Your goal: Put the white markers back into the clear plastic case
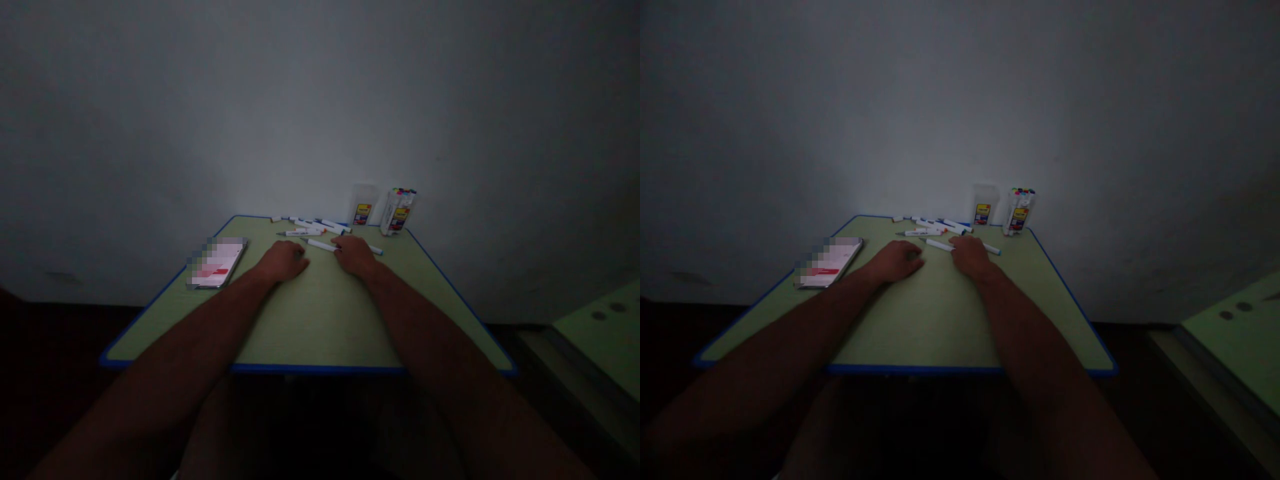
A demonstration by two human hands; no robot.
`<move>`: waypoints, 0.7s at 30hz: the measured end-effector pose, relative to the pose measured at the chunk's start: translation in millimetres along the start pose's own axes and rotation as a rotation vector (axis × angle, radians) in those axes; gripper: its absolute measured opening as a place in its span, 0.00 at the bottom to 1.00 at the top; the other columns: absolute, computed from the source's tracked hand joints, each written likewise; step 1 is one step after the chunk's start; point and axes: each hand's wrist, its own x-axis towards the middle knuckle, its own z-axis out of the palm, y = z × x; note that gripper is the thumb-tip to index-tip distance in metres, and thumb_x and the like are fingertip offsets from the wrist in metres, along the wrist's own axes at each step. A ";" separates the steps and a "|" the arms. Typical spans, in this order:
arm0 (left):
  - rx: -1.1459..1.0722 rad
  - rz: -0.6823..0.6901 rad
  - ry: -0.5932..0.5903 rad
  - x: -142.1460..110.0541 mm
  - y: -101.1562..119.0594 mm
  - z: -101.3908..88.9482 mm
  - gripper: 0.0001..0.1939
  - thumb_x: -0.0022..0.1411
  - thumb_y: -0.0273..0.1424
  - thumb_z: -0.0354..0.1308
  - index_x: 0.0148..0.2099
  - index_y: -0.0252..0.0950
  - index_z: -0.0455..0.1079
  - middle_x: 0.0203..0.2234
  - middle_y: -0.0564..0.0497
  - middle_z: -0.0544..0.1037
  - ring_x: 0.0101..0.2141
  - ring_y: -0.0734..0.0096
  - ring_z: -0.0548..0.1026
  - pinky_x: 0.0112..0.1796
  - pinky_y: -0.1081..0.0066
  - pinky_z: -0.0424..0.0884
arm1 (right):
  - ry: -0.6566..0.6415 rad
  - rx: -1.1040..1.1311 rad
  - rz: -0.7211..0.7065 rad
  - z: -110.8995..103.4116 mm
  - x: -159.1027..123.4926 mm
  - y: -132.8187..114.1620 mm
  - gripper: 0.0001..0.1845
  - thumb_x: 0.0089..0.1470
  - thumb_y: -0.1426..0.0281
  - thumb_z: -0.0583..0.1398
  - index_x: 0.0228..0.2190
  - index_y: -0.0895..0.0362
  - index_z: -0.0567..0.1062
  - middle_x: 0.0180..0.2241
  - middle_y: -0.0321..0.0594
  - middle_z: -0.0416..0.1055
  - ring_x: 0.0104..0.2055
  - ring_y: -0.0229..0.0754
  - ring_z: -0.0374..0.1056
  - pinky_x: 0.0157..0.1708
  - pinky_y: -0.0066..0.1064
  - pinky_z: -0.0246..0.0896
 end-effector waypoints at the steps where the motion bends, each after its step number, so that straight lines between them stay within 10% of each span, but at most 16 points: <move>1: -0.001 0.003 -0.001 0.0 -0.3 0.2 0.22 0.61 0.42 0.54 0.50 0.35 0.78 0.49 0.42 0.81 0.51 0.53 0.76 0.54 0.62 0.68 | -0.003 0.002 0.009 -1.0 -1.5 1.2 0.22 0.59 0.71 0.58 0.55 0.58 0.75 0.55 0.48 0.73 0.56 0.50 0.68 0.57 0.39 0.58; 21: -0.083 -0.132 0.131 6.8 13.5 2.4 0.21 0.63 0.38 0.54 0.52 0.34 0.78 0.49 0.42 0.81 0.51 0.53 0.77 0.52 0.61 0.70 | 0.110 0.306 0.474 -50.4 -7.7 48.4 0.15 0.57 0.69 0.59 0.39 0.61 0.84 0.40 0.48 0.80 0.43 0.44 0.75 0.39 0.26 0.63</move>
